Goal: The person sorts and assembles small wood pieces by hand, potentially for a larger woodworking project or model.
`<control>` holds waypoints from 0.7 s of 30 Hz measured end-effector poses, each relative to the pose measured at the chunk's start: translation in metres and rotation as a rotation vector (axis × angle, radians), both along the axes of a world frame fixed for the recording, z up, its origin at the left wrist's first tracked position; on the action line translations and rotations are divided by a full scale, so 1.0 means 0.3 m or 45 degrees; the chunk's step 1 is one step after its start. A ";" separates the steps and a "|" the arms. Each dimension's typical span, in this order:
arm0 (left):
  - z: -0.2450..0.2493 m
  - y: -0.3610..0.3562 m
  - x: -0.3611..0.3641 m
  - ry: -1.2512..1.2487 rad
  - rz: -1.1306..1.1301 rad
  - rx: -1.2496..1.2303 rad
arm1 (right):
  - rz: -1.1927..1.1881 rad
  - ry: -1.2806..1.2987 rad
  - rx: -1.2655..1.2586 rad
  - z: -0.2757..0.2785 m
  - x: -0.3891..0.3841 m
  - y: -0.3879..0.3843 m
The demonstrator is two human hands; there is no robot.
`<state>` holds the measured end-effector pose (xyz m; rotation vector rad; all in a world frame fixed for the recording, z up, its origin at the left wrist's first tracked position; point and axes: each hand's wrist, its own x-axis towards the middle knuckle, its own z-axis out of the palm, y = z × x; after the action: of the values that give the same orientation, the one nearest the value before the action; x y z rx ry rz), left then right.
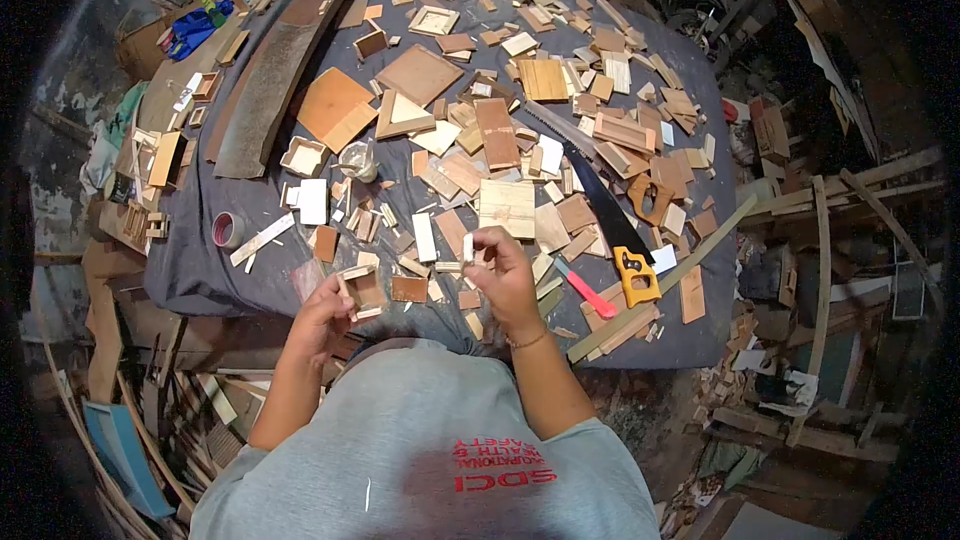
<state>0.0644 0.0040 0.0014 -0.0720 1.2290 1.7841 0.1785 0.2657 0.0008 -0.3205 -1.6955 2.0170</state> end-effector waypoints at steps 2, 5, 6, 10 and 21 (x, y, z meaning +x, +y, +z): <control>0.037 0.027 -0.006 -0.015 -0.041 0.040 | 0.071 0.025 -0.114 0.065 0.019 -0.046; 0.077 0.063 -0.009 -0.023 -0.121 0.103 | 0.223 -0.012 -0.337 0.131 0.039 -0.088; 0.088 0.075 -0.010 -0.013 -0.168 0.132 | 0.297 -0.072 -0.444 0.147 0.043 -0.098; 0.108 0.110 -0.001 -0.014 -0.247 0.146 | 0.221 -0.249 -0.404 0.154 0.044 -0.131; 0.146 0.147 0.033 0.038 -0.281 0.053 | 0.267 -0.247 -0.467 0.138 0.053 -0.148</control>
<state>0.0743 0.0481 0.0452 0.1111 1.1729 1.6221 0.1945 0.2213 0.0423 -0.4925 -1.5119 2.5284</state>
